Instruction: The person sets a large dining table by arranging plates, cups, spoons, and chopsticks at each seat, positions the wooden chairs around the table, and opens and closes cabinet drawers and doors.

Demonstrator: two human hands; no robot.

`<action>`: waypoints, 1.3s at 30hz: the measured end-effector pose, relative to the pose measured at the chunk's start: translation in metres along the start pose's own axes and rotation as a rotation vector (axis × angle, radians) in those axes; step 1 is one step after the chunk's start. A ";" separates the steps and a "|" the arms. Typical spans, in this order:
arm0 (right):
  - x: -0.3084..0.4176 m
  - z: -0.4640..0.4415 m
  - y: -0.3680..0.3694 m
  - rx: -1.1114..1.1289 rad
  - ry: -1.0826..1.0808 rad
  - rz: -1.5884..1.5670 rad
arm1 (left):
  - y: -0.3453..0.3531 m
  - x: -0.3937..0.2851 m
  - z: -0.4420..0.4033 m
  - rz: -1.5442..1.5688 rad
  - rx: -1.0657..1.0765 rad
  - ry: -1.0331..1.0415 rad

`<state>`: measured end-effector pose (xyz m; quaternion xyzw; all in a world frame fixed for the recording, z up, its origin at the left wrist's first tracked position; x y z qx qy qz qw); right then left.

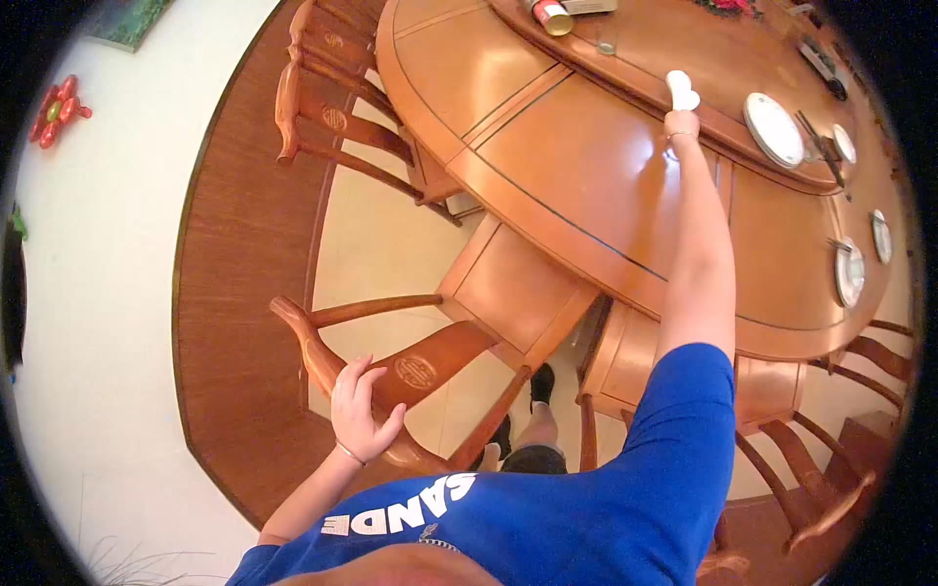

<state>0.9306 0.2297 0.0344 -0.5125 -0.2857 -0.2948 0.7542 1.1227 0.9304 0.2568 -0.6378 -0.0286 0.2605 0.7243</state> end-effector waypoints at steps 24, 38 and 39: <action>0.106 0.739 -0.089 0.535 -0.640 -0.153 | -0.050 -0.159 0.035 1.994 0.721 0.877; 0.004 0.785 -0.065 -0.257 -0.407 -0.550 | 0.002 -0.261 0.041 1.564 1.135 0.709; -0.010 0.792 -0.082 -0.287 -0.391 -0.591 | 0.011 -0.281 0.050 1.493 1.181 0.741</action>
Point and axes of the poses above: each hand's wrist, its own z-axis away from the middle knuckle, its own y-axis out of the palm, x = y × z, the point moved 2 cm from there along -z, towards the middle knuckle, and after that the axes turned 12 degrees about x, right-handed, at the moved point
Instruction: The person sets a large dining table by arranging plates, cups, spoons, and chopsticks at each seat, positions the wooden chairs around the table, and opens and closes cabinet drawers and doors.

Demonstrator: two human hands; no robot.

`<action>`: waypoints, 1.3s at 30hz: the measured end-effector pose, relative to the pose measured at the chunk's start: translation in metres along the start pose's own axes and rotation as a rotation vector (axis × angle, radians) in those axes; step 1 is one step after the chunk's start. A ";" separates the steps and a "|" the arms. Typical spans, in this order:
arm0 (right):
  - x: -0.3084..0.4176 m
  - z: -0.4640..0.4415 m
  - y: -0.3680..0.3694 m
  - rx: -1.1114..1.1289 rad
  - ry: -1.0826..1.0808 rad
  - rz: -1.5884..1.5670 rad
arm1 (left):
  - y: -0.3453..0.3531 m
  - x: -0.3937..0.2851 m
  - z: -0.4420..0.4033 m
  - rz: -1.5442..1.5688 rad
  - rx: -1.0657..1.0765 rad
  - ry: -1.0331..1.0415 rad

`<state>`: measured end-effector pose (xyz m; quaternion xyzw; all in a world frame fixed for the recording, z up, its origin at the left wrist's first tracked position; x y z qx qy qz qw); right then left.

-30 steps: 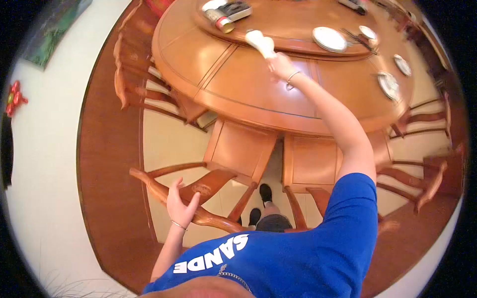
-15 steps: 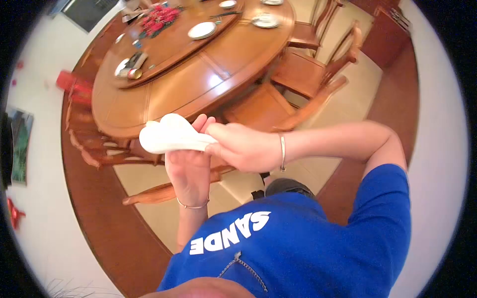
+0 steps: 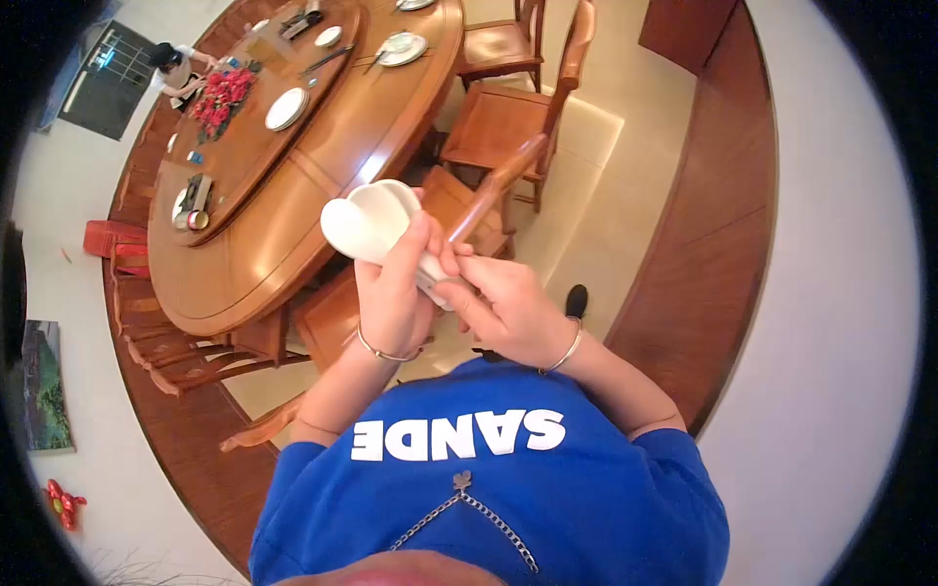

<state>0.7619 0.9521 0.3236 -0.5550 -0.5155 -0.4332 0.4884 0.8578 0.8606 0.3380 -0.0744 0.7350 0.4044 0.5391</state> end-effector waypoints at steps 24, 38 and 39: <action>-0.096 -0.062 -0.249 -0.096 -0.118 0.468 | 0.024 0.111 -0.229 -0.428 0.070 0.093; -0.148 -0.145 -0.504 -0.437 0.209 -0.082 | 0.012 0.155 -0.486 -0.151 0.176 -0.294; -0.157 -0.142 -0.532 -0.529 0.202 -0.113 | 0.012 0.161 -0.505 -0.141 0.162 -0.313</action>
Point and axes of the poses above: each hand's wrist, its own z-axis away from the middle knuckle, its own y-axis out of the palm, x = y × z, the point moved 2 cm from there along -z, towards the middle knuckle, and after that the axes turned 12 degrees about x, right-handed, at the moved point
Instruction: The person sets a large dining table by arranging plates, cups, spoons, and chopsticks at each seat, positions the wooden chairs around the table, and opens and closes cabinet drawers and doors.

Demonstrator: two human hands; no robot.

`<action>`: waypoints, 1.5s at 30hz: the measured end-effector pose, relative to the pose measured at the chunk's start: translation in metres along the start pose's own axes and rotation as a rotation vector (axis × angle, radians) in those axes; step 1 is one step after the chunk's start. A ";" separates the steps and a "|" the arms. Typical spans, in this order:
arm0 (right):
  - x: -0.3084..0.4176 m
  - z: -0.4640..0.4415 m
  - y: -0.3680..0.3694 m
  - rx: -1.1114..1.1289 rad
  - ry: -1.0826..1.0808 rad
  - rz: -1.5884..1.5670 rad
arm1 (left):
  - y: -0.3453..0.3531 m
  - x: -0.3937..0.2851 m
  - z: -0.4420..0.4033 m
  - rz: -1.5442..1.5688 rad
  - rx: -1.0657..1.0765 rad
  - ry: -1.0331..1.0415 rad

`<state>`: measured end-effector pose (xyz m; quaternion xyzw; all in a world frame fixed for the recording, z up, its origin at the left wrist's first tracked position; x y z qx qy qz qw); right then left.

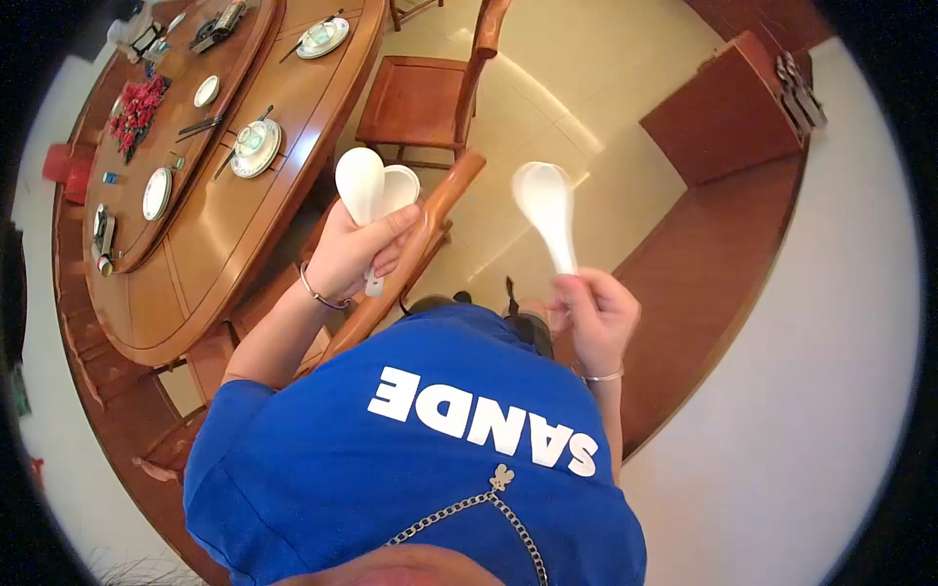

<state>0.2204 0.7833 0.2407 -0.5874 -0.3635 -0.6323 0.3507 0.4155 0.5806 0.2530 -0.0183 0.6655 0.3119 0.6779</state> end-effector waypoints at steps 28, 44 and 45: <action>0.013 -0.688 -0.264 0.129 -0.011 -0.072 | 0.007 -0.056 -0.343 0.320 -1.327 0.665; 0.007 -0.988 -0.267 0.169 0.146 0.037 | -0.125 -0.152 -0.544 0.479 -1.151 0.730; 0.001 -1.002 -0.265 0.256 0.182 0.029 | -0.116 -0.152 -0.551 0.449 -1.211 0.751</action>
Point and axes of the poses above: each hand's wrist, its own z-axis away from the middle knuckle, its own y-axis out of the palm, x = y × z, the point moved 2 cm from there along -z, towards the middle knuckle, and after that the axes turned 12 degrees about x, right-handed, at the moved point
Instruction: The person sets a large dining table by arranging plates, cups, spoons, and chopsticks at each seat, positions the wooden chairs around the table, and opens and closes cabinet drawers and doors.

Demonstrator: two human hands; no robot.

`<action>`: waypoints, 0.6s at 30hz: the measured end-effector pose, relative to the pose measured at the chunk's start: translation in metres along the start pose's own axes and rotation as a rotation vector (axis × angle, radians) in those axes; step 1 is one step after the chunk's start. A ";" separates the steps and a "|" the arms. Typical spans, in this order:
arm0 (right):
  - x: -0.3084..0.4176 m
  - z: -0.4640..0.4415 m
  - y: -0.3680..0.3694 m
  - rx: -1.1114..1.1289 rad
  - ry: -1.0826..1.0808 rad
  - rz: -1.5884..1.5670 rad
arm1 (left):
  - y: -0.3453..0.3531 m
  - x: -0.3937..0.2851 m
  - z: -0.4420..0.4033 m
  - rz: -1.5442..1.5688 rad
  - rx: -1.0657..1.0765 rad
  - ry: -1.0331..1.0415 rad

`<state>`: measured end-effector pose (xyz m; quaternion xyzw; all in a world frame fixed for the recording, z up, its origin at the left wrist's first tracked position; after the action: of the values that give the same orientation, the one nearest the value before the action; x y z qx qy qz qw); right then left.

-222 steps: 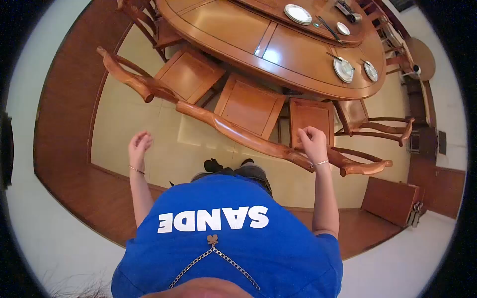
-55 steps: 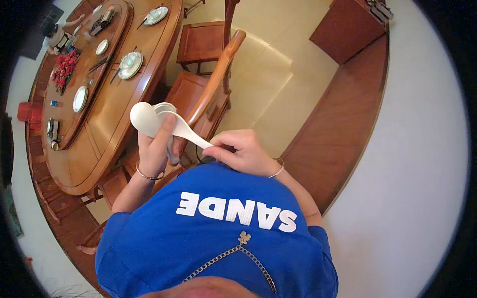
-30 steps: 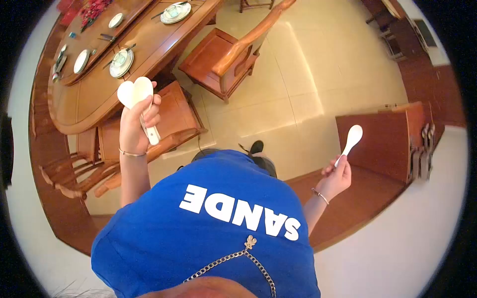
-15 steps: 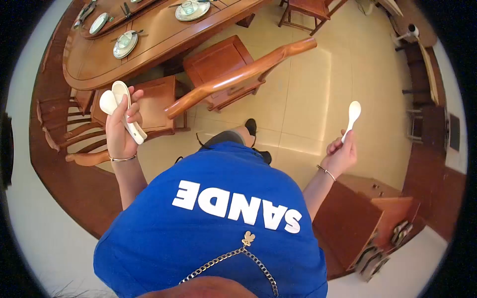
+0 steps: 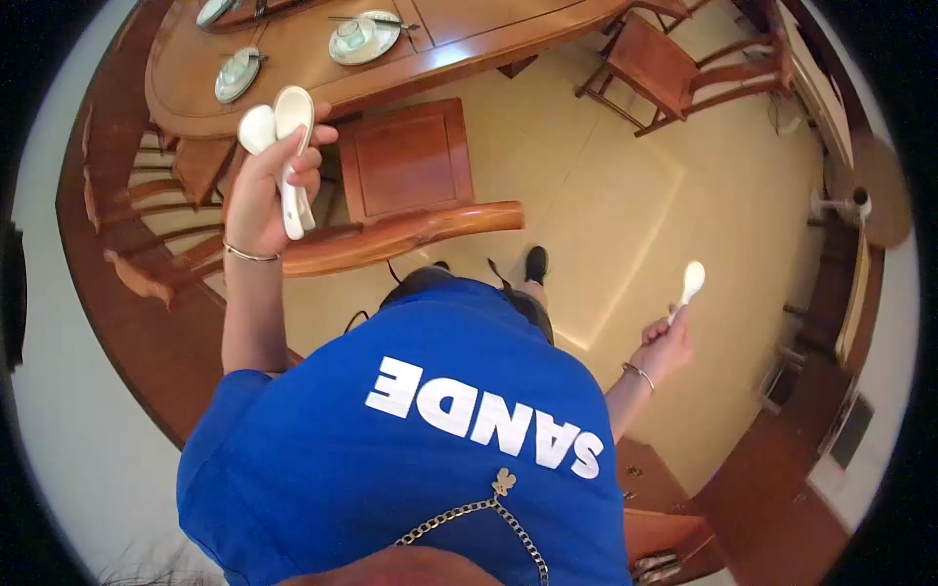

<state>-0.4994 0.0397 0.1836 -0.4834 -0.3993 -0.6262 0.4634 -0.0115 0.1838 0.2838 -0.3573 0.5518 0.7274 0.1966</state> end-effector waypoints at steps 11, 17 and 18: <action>0.039 -0.223 0.186 0.943 0.060 0.355 | 0.088 0.104 0.026 0.380 -0.506 0.356; 0.015 -0.245 0.325 1.250 -0.074 0.439 | 0.125 0.135 0.040 0.308 -0.779 0.620; 0.010 -0.244 0.349 1.276 -0.077 0.433 | 0.125 0.139 0.039 0.364 -0.798 0.659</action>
<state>-0.2203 -0.2813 0.1590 -0.2063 -0.6012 -0.1431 0.7587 -0.2010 0.1659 0.2693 -0.5119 0.3181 0.7523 -0.2663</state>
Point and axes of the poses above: each hand's wrist, its own z-axis away from the middle knuckle, its own y-axis out of the palm, x = y × z, the point moved 2 cm from there along -z, towards the middle knuckle, and after that the axes turned 12 degrees about x, right-handed, at the moved point
